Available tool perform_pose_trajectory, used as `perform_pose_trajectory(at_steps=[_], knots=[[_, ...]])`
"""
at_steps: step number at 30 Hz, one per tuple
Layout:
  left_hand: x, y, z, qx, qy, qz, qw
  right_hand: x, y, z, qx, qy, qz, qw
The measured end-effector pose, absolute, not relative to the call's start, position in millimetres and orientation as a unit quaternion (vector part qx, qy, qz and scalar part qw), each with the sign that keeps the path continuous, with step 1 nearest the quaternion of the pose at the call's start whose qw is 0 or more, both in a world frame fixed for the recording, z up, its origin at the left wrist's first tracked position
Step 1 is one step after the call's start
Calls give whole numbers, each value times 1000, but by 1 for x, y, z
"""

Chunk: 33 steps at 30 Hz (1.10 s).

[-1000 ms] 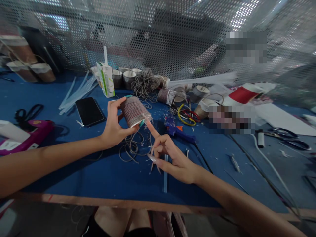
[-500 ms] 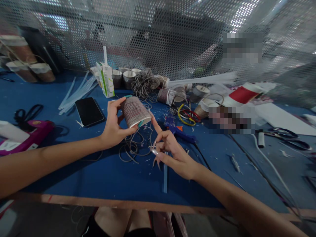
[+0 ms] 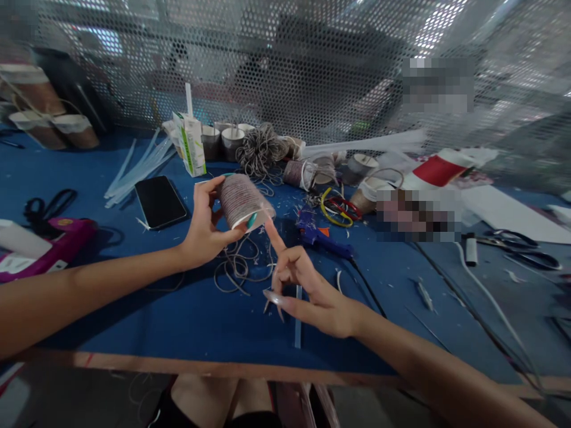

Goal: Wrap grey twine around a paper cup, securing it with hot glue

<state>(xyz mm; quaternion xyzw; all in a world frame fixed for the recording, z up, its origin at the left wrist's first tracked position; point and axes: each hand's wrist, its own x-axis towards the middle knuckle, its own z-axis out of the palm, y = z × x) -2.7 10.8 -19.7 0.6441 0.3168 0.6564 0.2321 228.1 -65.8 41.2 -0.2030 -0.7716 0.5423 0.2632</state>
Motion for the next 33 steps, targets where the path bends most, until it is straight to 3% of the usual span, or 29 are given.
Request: perform_pose_trajectory(at_steps=[18, 27, 33], knots=[[-2, 15, -21, 655, 272, 675, 203, 226, -59, 36, -254, -698, 583, 330], [0, 14, -18, 680, 225, 676, 172, 235, -56, 41, -277, -661, 479, 506], [-2, 16, -20, 701, 211, 656, 183, 237, -55, 52, -234, -633, 531, 512]])
